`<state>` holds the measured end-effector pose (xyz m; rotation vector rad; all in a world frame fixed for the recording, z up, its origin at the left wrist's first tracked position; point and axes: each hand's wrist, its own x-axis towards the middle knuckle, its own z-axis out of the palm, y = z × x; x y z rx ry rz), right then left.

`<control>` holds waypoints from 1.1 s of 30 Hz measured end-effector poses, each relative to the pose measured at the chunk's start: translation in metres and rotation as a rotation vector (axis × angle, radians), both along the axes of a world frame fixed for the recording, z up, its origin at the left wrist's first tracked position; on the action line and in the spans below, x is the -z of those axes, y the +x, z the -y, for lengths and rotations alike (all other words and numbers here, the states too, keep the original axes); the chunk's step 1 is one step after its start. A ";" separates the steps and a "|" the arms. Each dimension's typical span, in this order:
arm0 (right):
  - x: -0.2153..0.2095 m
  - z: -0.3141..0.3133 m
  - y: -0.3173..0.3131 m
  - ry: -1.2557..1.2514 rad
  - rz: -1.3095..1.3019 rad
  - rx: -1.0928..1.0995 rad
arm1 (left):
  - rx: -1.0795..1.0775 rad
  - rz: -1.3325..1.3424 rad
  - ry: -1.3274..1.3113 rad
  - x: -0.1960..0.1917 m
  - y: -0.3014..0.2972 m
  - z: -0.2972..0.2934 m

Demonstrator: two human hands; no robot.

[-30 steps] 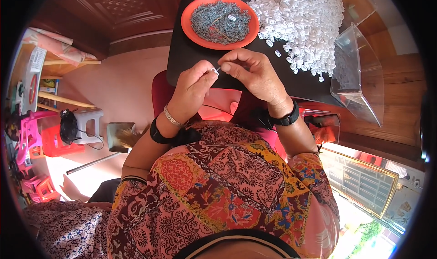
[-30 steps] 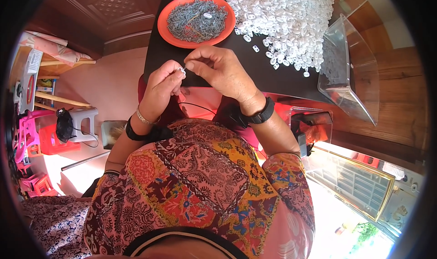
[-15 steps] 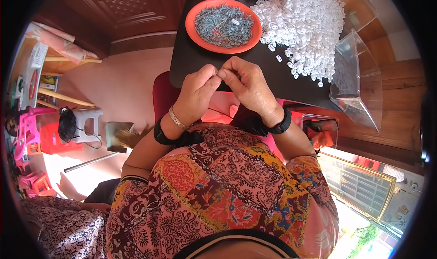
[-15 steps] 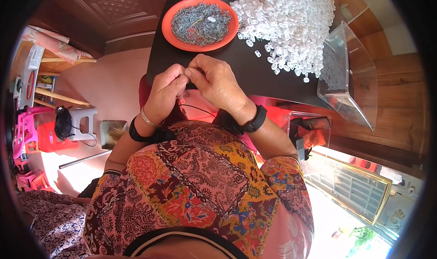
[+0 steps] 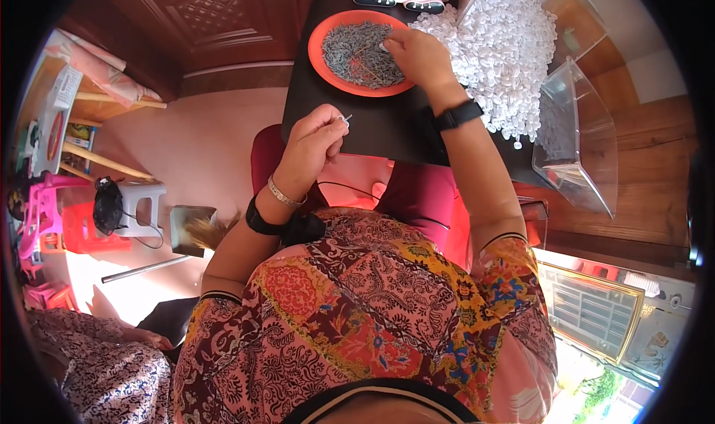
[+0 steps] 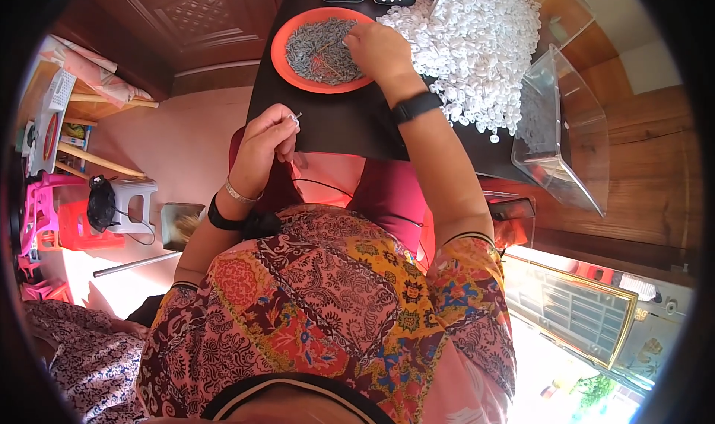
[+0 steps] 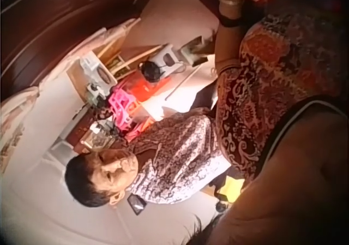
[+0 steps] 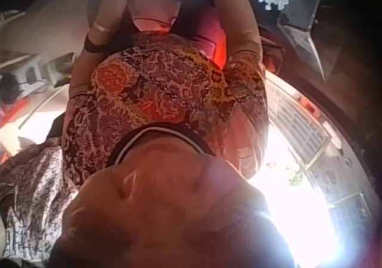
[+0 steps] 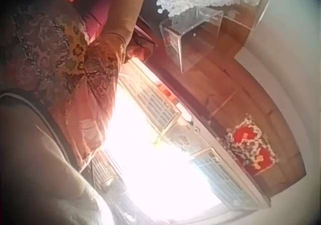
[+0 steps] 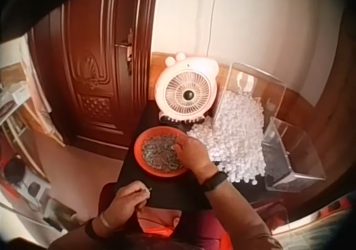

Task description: The recorder is manually assembling small white plastic components by inserting small grey pins into them.

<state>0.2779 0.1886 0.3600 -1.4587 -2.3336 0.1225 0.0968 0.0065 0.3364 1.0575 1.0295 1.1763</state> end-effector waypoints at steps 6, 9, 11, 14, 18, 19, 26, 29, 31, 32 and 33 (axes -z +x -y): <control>0.000 -0.008 -0.003 -0.060 0.107 0.046 | -0.009 0.021 -0.025 0.000 0.000 -0.002; 0.000 -0.010 -0.003 -0.044 0.114 0.036 | -0.011 0.023 -0.034 0.000 -0.001 -0.003; 0.003 -0.011 -0.004 -0.029 0.032 0.059 | -0.017 0.044 -0.034 -0.001 -0.001 -0.003; 0.000 -0.009 0.003 0.072 -0.122 -0.036 | -0.023 0.055 -0.045 -0.001 -0.002 -0.004; -0.015 0.009 0.005 -0.120 -0.431 -0.135 | -0.071 0.082 -0.048 -0.005 -0.003 -0.004; -0.019 0.020 0.004 -0.289 -0.602 -0.192 | -0.096 0.113 -0.041 -0.006 -0.004 -0.004; -0.021 0.083 0.007 -0.915 -1.136 -0.238 | -0.086 0.048 0.037 -0.020 0.003 -0.004; -0.017 0.097 0.005 -1.040 -1.231 -0.249 | -0.075 0.044 0.062 -0.021 0.007 -0.004; -0.014 0.103 0.003 -1.050 -1.232 -0.242 | -0.082 0.060 0.086 -0.017 0.010 -0.004; -0.014 0.107 0.001 -1.018 -1.216 -0.251 | -0.090 0.077 0.111 -0.014 0.011 -0.004; -0.014 0.110 0.001 -0.987 -1.200 -0.259 | -0.089 0.075 0.110 -0.013 0.011 -0.003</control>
